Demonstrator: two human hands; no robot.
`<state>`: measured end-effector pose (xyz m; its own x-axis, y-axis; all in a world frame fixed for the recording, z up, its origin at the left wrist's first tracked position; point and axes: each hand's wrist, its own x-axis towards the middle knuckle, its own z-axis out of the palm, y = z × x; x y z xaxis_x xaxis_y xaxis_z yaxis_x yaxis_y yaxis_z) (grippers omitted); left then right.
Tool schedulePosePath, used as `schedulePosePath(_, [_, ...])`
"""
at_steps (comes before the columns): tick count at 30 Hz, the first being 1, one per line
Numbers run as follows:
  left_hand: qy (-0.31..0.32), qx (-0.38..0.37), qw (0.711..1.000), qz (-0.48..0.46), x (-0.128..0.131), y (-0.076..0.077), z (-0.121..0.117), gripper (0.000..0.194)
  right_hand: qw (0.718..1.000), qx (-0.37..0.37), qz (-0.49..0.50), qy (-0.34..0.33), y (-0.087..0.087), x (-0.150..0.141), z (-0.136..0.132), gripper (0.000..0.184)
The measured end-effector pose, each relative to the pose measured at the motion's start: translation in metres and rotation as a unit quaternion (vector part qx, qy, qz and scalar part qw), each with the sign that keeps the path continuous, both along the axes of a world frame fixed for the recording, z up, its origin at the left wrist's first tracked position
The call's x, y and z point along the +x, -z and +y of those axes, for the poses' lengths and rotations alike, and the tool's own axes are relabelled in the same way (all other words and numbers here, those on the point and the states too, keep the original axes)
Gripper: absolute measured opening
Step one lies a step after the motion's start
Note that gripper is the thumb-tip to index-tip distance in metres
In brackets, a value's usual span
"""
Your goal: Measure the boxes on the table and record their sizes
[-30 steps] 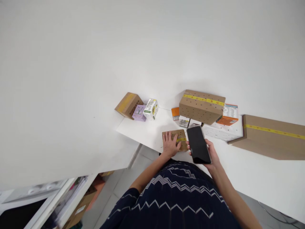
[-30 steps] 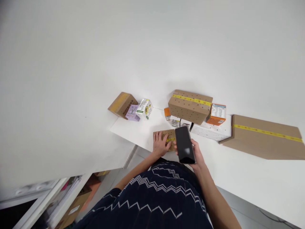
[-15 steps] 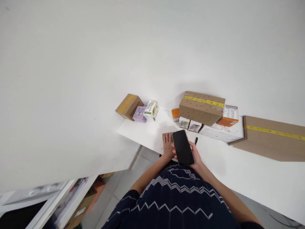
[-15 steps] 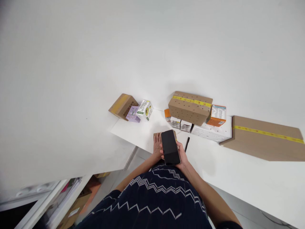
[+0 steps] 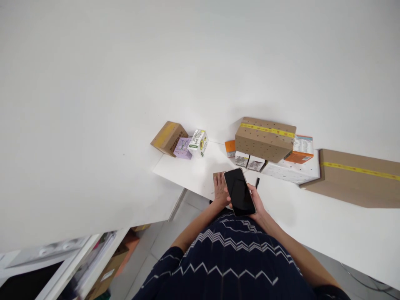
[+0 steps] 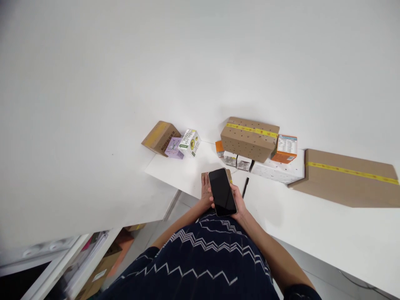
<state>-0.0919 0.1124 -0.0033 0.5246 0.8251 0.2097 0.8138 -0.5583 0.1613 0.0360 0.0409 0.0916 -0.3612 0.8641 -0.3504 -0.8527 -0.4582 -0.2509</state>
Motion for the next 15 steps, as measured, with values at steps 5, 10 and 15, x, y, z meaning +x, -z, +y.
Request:
schedulePosePath(5, [-0.004,-0.028,0.999,-0.040,0.0005,-0.0040,-0.0001,0.053,1.000,0.002,-0.011,-0.004,-0.0031,-0.0006,0.0002,0.054])
schedulePosePath(10, [-0.015,-0.062,0.997,-0.051,0.0034,-0.0077,0.0000,0.055,1.000,0.004,-0.008,-0.006,-0.0026,-0.0010,-0.0001,0.053])
schedulePosePath(15, [-0.012,-0.051,0.997,-0.049,0.0040,-0.0073,-0.0002,0.055,1.000,0.008,-0.001,-0.009,-0.0062,-0.0015,-0.0002,0.053])
